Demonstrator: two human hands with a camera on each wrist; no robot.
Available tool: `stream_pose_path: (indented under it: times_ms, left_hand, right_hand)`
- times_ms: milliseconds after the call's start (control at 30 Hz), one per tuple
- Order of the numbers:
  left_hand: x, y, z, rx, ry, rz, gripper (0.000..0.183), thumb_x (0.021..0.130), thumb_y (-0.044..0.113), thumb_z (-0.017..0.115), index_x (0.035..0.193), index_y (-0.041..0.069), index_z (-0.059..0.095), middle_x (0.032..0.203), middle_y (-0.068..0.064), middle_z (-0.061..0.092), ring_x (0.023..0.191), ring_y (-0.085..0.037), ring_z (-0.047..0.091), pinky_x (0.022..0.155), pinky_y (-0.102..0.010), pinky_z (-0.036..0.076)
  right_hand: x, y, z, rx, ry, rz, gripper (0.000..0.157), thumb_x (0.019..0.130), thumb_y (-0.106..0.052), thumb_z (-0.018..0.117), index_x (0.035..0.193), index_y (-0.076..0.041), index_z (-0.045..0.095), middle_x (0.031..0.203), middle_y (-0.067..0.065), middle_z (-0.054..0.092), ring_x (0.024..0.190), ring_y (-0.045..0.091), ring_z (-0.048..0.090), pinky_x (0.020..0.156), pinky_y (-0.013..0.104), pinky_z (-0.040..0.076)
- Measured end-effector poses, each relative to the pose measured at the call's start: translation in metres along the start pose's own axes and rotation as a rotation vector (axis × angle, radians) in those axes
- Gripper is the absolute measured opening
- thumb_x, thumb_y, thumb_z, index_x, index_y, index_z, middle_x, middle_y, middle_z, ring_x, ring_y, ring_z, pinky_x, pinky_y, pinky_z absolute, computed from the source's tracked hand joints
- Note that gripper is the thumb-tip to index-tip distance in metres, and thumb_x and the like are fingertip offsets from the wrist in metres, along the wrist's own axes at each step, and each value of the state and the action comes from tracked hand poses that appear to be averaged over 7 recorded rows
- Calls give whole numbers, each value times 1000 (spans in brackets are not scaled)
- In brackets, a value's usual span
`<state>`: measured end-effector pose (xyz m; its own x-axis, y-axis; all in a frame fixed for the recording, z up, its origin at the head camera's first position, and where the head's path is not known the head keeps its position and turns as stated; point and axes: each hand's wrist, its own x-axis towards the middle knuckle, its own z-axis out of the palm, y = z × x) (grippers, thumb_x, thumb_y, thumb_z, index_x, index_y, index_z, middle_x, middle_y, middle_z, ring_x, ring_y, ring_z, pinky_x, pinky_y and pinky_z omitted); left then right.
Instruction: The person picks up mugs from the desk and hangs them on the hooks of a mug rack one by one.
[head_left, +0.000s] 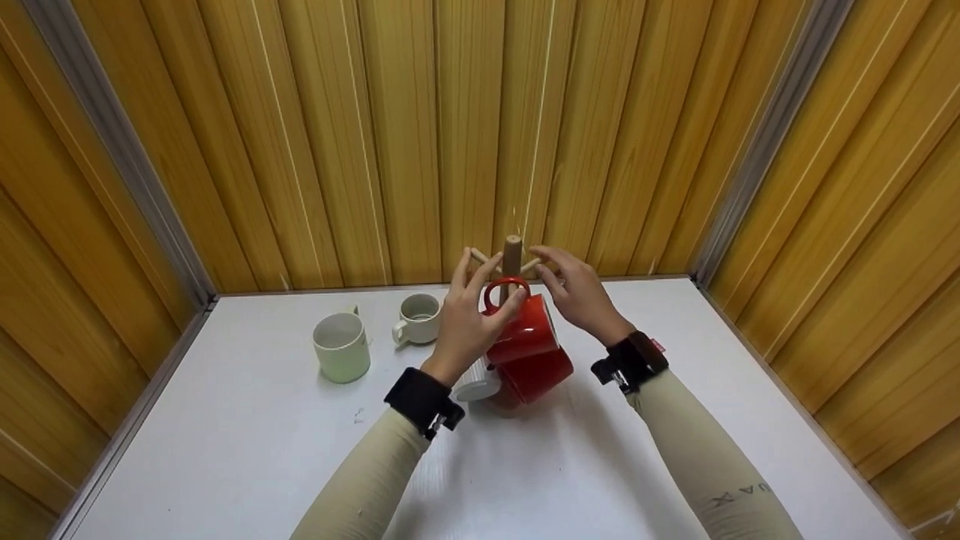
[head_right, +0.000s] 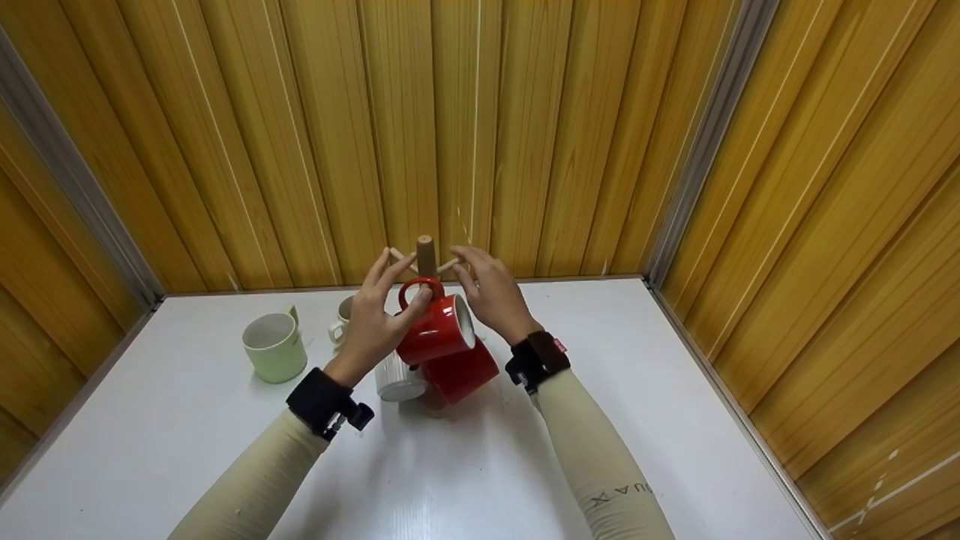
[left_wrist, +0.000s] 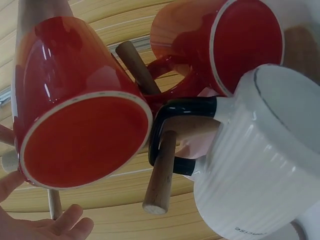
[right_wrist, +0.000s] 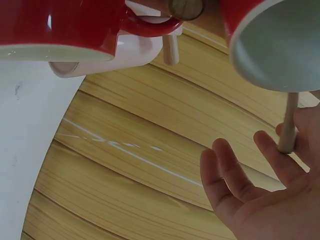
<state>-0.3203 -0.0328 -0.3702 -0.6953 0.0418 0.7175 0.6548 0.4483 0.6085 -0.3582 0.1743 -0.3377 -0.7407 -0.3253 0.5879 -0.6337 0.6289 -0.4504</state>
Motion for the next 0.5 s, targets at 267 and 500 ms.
stream_pose_path:
  times_ms: [267, 500]
  left_hand:
    - [7, 2, -1, 61, -40, 49, 63, 93, 51, 72, 146, 19, 59, 159, -28, 34, 139, -46, 46, 105, -57, 47]
    - [9, -8, -7, 26, -98, 47, 59, 95, 48, 69, 148, 23, 58, 163, -22, 33, 144, -44, 39, 109, -65, 38]
  right_hand:
    - [2, 3, -3, -19, 47, 18, 24, 107, -20, 57, 125, -10, 68, 117, 9, 72, 101, 27, 72, 88, 48, 58]
    - [-4, -1, -6, -16, 60, 23, 25, 106, -22, 59, 124, -9, 69, 113, 8, 73, 96, 25, 72, 82, 46, 59]
